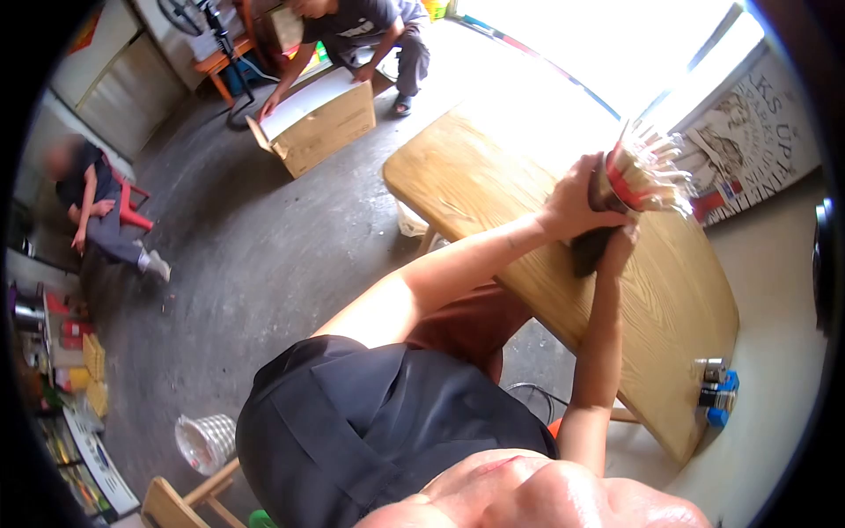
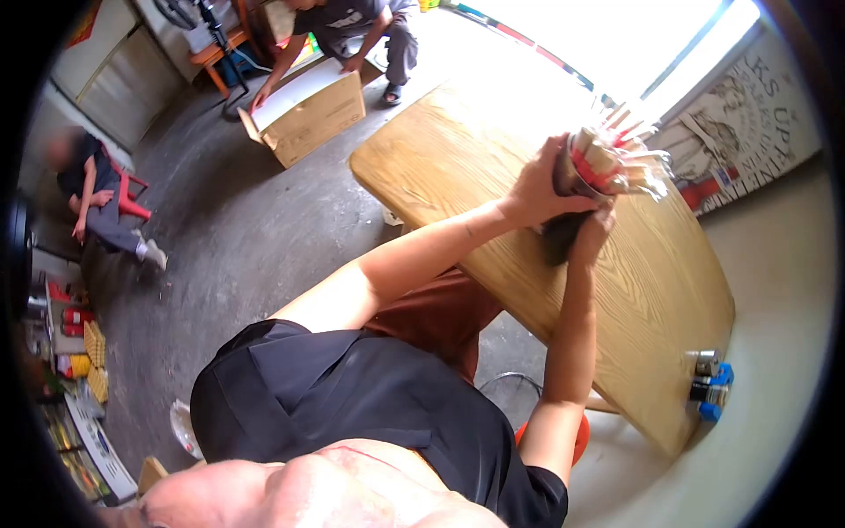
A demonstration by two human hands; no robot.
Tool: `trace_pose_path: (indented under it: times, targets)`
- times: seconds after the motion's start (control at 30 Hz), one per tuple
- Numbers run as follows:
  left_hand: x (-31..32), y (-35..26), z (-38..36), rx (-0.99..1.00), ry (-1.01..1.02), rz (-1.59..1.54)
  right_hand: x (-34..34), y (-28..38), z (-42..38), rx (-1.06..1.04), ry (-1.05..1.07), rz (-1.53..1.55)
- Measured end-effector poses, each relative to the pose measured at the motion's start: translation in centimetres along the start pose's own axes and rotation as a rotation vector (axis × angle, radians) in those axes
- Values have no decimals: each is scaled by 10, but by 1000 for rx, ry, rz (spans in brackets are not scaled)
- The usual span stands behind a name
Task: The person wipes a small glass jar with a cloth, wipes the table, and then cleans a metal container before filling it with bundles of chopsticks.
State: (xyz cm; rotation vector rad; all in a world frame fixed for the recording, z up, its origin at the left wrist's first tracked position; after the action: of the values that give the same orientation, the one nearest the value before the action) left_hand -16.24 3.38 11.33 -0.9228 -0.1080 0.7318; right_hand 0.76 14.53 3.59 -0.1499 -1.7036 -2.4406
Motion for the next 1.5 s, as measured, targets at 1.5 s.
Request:
trace_pose_path:
  times: [1.5]
  targets:
    - [-6,-3,-3,28,-22,7,18,8,-4,45,126,91]
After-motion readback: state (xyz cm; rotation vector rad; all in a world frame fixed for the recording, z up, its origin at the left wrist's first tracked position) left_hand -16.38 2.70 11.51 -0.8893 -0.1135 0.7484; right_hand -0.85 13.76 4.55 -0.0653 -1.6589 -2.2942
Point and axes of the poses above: each hand's wrist, its own z-axis towards the middle knuckle, its own x-axis out of the palm, y = z × x, the point moved 10 cm from there along z, towards the middle knuckle, and after that the axes turned 13 degrees about z, right-handed, at the moved point
